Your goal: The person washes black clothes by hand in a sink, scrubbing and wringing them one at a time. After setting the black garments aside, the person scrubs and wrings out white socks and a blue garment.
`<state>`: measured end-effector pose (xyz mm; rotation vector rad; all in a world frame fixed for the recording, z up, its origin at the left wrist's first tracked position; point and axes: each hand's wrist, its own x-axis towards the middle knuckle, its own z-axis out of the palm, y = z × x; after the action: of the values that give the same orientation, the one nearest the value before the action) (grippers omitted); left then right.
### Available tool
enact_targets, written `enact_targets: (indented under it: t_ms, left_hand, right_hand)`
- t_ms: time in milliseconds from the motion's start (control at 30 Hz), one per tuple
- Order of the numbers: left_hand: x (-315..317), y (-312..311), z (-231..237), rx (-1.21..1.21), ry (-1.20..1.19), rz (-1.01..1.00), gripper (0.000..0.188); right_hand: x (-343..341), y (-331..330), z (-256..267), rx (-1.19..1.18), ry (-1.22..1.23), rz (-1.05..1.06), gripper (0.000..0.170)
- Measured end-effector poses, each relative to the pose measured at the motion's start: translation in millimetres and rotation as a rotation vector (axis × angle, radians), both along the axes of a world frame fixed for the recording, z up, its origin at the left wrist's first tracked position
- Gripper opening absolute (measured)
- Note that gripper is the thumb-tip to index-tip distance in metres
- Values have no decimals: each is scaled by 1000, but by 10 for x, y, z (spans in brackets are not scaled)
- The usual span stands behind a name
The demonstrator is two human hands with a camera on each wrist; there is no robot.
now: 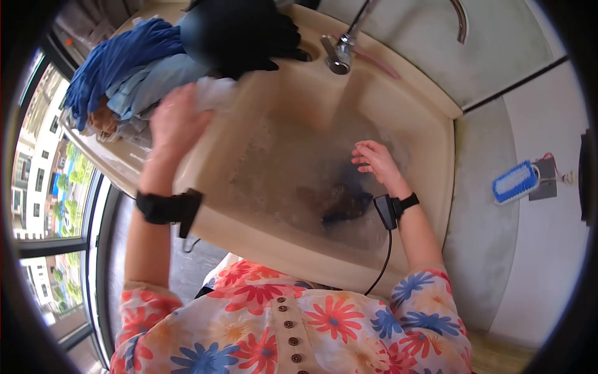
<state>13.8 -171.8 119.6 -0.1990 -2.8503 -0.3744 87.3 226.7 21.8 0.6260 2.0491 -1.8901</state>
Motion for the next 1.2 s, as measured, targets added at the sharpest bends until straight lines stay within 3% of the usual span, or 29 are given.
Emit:
enact_targets:
  t_ms: [67, 100, 167, 200, 233, 267, 300, 333, 400, 433, 467, 533, 633, 667, 733, 867, 933, 967, 1033, 1067, 1133, 1167, 1200]
  left_hand:
    - [-4, -283, -89, -156, -103, 54, 53]
    - [28, -321, -113, -158, -111, 39, 53]
    - [89, -336, -142, -188, -28, -22, 52]
    - [91, -306, -114, -188, -39, -30, 52]
    - [91, -263, -52, -144, -39, -32, 52]
    - [91, -216, 10, -100, -38, -32, 52]
    - [113, -139, 63, -39, 47, -76, 46]
    - [128, -39, 108, -43, 43, -80, 46]
    - [154, 201, 204, 119, 128, -261, 38]
    - [192, 343, 262, 168, 101, -308, 34]
    - [201, 456, 256, 168, 95, -311, 34]
    - [209, 682, 207, 216, 11, -467, 33]
    - [246, 1069, 184, 225, -155, -544, 33]
    - [251, 1183, 155, 227, -159, -553, 33]
    - [238, 1413, 69, 180, -303, -634, 31]
    - [167, 1858, -138, 120, -456, -804, 27]
    - [100, 2118, -264, -75, -665, -876, 33]
    - [78, 2260, -377, -106, -698, -889, 32]
    - [82, 2522, -742, -134, -777, -955, 30]
    - [98, 2640, -935, -129, -822, -1009, 29]
    - [257, 2781, -1309, -156, -847, -993, 28]
    - [358, 2824, -1451, -188, -876, -967, 26]
    - [432, 2825, -1549, -182, -879, -969, 26]
  right_hand:
    - [33, 124, -164, 214, -122, 72, 24]
    - [51, 145, -256, 212, -132, 59, 24]
    - [102, 113, -527, 365, -110, 322, 30]
    - [136, 108, -835, 518, 92, 447, 40]
    - [191, -55, -877, 540, 114, 502, 49]
    - [230, -175, -881, 698, 230, 709, 52]
    - [357, -284, -1020, 853, 397, 769, 51]
    - [341, -381, -1029, 848, 393, 767, 51]
    - [305, -507, -980, 752, -121, 1054, 46]
    - [276, -511, -814, 528, -198, 924, 41]
    - [244, -435, -860, 523, -204, 922, 41]
    - [238, -238, -942, 313, -1, 600, 38]
    - [283, 28, -815, 440, 67, 516, 39]
    - [329, 99, -862, 441, 61, 509, 39]
    - [394, 202, -968, 562, 37, 769, 43]
    - [503, 163, -909, 399, -124, 572, 43]
    - [593, 199, -915, 762, 64, 710, 37]
    - [630, 209, -900, 763, 59, 701, 37]
    - [675, 171, -783, 886, -226, 946, 31]
    - [713, 193, -787, 890, -232, 941, 31]
    - [756, 251, -803, 617, -135, 668, 26]
    - [757, 304, -806, 621, -141, 670, 26]
    - [763, 358, -814, 465, -116, 551, 25]
